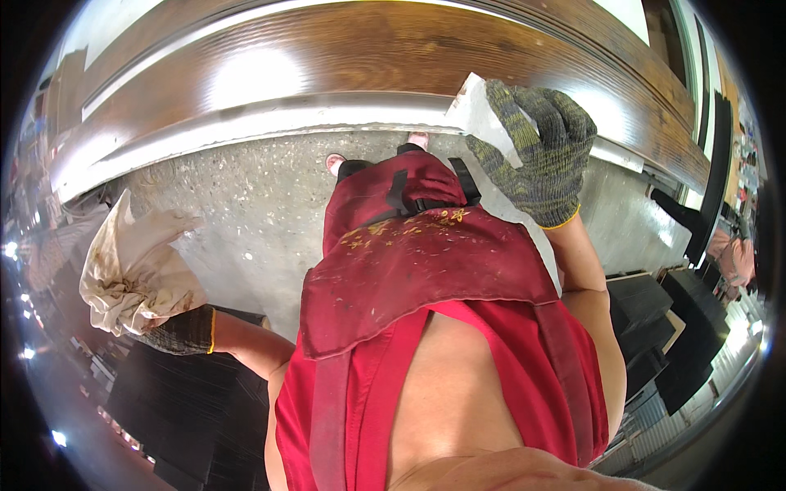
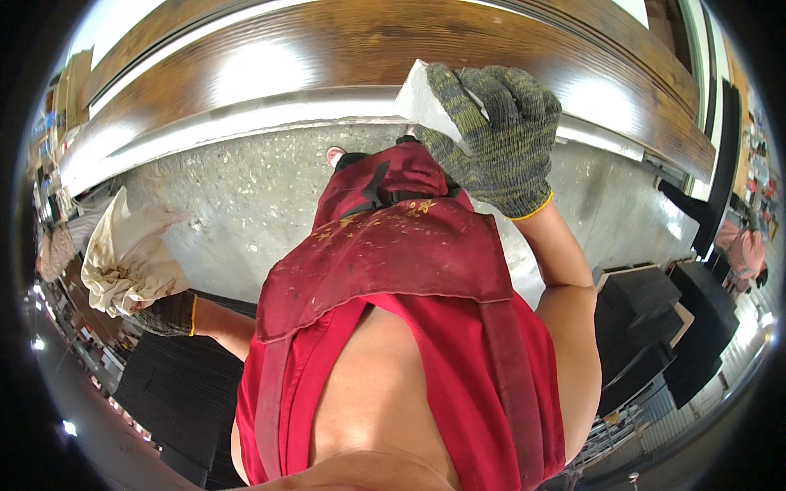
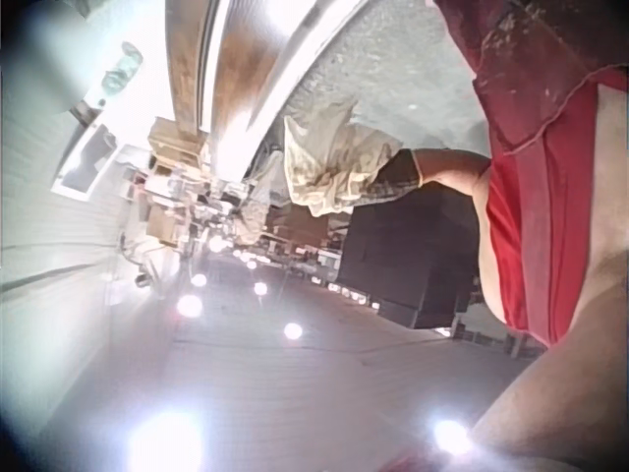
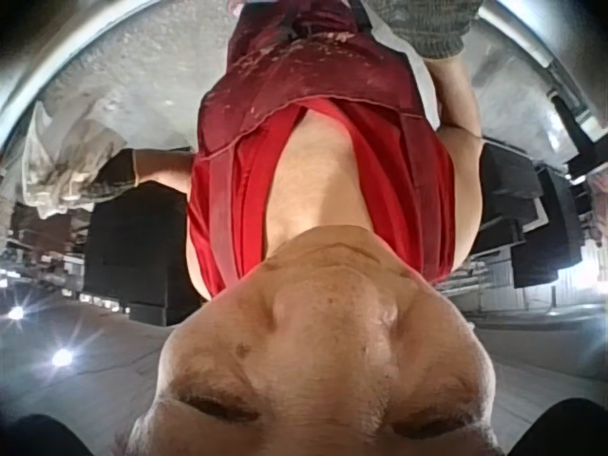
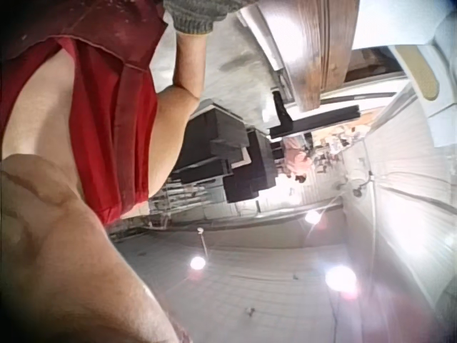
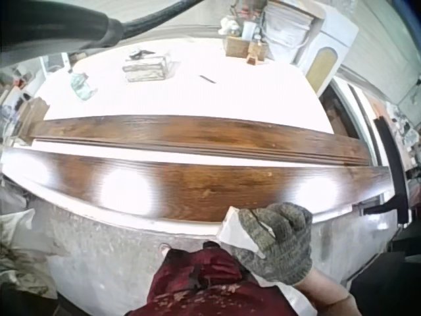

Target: The person sands a wooden board with a sanding block and wipes the surface with a cloth, handling the board one side at a time.

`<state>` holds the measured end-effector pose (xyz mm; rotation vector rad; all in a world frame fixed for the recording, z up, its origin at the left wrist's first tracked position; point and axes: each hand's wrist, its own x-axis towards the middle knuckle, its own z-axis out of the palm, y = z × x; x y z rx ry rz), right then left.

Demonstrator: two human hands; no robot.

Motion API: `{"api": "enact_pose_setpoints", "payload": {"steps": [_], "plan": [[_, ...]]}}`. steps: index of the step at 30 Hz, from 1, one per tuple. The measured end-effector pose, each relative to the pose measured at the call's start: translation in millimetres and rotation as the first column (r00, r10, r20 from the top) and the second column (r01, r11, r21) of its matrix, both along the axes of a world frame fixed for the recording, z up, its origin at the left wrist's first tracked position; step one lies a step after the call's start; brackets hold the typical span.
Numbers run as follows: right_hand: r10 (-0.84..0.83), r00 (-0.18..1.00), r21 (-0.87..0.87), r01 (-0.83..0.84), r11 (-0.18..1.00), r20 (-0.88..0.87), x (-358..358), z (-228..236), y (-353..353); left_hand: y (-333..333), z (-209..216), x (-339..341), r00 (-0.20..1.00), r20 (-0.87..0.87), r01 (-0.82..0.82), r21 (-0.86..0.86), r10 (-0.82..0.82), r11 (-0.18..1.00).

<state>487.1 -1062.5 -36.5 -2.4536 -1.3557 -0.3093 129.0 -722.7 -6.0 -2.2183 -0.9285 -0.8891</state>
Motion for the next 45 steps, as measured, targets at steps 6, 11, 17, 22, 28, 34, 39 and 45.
{"api": "enact_pose_setpoints", "payload": {"steps": [6, 11, 17, 22, 28, 34, 39, 45], "plan": [[0.087, 0.996, -0.016, -0.086, 0.996, 0.027, -33, -6, 92, 41, -22, -69, 0.995, 0.058, -0.069, -0.094, 0.075, 0.993], [0.166, 0.984, 0.049, -0.17, 0.984, 0.071, -60, -17, 175, 72, -35, -115, 0.992, 0.078, -0.083, -0.172, 0.097, 0.982], [0.169, 0.98, 0.01, -0.171, 0.985, 0.107, -89, -7, 201, 92, -48, -152, 0.986, -0.129, -0.112, -0.049, 0.105, 0.992], [0.033, 0.984, -0.035, -0.028, 0.999, 0.175, -95, 10, 105, 102, -62, -168, 0.884, -0.349, -0.25, 0.207, 0.31, 0.946], [-0.139, 0.978, -0.143, 0.161, 0.977, 0.154, -96, 23, 15, 105, -66, -165, 0.935, -0.269, -0.193, 0.164, 0.232, 0.967], [-0.026, 0.992, -0.056, 0.033, 0.998, 0.121, -109, 19, 47, 101, -68, -163, 0.987, -0.127, -0.098, 0.003, 0.098, 0.995], [0.114, 0.99, -0.016, -0.113, 0.993, 0.085, -125, 18, 124, 92, -61, -161, 0.99, -0.083, -0.123, -0.055, 0.118, 0.991], [0.218, 0.974, -0.096, -0.211, 0.973, 0.068, -151, -9, 243, 96, -87, -203, 0.951, -0.208, -0.244, -0.043, 0.23, 0.969]]}}
